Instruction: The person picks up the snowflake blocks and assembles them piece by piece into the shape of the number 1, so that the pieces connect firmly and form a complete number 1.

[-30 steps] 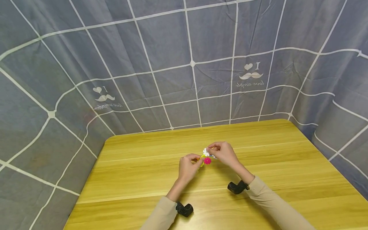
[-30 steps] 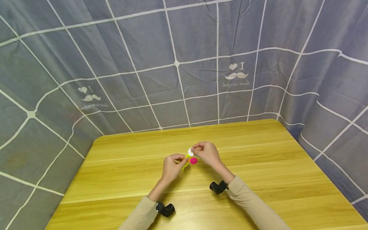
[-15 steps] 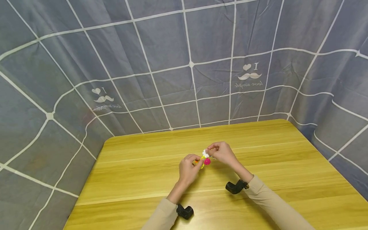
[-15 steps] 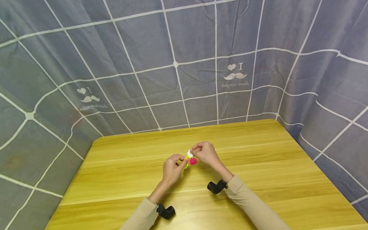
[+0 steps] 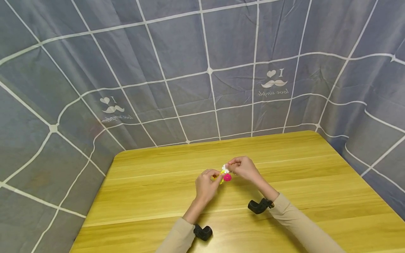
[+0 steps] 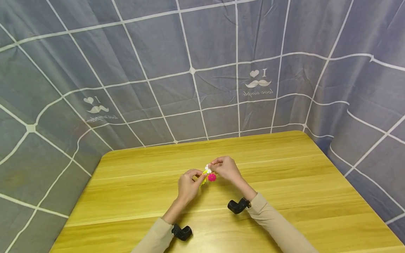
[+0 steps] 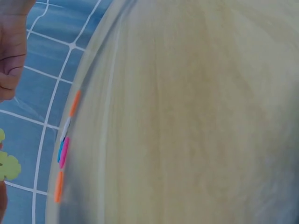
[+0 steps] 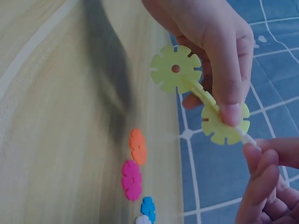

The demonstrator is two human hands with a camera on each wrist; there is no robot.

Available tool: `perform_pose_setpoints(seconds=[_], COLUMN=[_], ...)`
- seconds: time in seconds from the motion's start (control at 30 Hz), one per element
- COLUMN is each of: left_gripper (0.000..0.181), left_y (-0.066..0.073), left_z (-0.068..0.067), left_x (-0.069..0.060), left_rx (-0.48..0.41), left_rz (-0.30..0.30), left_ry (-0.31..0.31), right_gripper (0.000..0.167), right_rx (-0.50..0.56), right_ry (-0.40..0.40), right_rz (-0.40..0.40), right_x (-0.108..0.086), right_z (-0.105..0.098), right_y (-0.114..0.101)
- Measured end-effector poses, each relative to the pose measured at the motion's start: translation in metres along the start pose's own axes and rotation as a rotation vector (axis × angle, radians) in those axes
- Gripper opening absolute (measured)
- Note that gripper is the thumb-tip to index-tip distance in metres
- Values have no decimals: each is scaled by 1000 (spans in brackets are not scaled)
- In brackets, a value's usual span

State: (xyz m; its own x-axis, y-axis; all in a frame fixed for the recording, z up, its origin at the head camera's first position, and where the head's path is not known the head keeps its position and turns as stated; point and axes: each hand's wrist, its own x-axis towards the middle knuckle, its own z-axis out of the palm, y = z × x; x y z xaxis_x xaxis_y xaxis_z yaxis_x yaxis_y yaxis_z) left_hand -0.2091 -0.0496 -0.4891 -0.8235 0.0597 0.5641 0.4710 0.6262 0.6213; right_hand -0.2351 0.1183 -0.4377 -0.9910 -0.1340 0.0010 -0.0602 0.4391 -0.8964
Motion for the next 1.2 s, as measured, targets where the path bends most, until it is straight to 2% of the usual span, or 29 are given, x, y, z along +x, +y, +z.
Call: perform_pose_setpoints(seconds=[0.2, 0.3, 0.53, 0.6, 0.7, 0.8, 1.0, 1.2], left_gripper=[13, 15, 26, 27, 26, 26, 25, 25], left_y=[3, 4, 4, 3, 2, 3, 18, 22], left_z=[-4, -5, -7, -7, -8, -10, -25, -29], left_x=[3, 4, 5, 6, 6, 6, 9, 9], left_rx=[-84, -143, -386, -461, -526, -567, -587, -602], left_rz=[-155, -209, -275, -295, -324, -353, -369, -414], left_ry=[-77, -125, -282, -314, -348, -369, -399, -376], right_gripper=[31, 36, 29, 30, 31, 32, 34, 36], right_rx=[122, 173, 222, 224, 229, 234, 259, 217], right_ry=[-63, -94, -93, -91, -91, -99, -129, -113], right_rz=[-1, -11, 16, 22, 37, 52, 42, 16], right_x=[5, 6, 6, 6, 5, 4, 4, 5], right_z=[-3, -3, -2, -2, -2, -3, -5, -10], right_y=[6, 11, 14, 13, 13, 14, 17, 23])
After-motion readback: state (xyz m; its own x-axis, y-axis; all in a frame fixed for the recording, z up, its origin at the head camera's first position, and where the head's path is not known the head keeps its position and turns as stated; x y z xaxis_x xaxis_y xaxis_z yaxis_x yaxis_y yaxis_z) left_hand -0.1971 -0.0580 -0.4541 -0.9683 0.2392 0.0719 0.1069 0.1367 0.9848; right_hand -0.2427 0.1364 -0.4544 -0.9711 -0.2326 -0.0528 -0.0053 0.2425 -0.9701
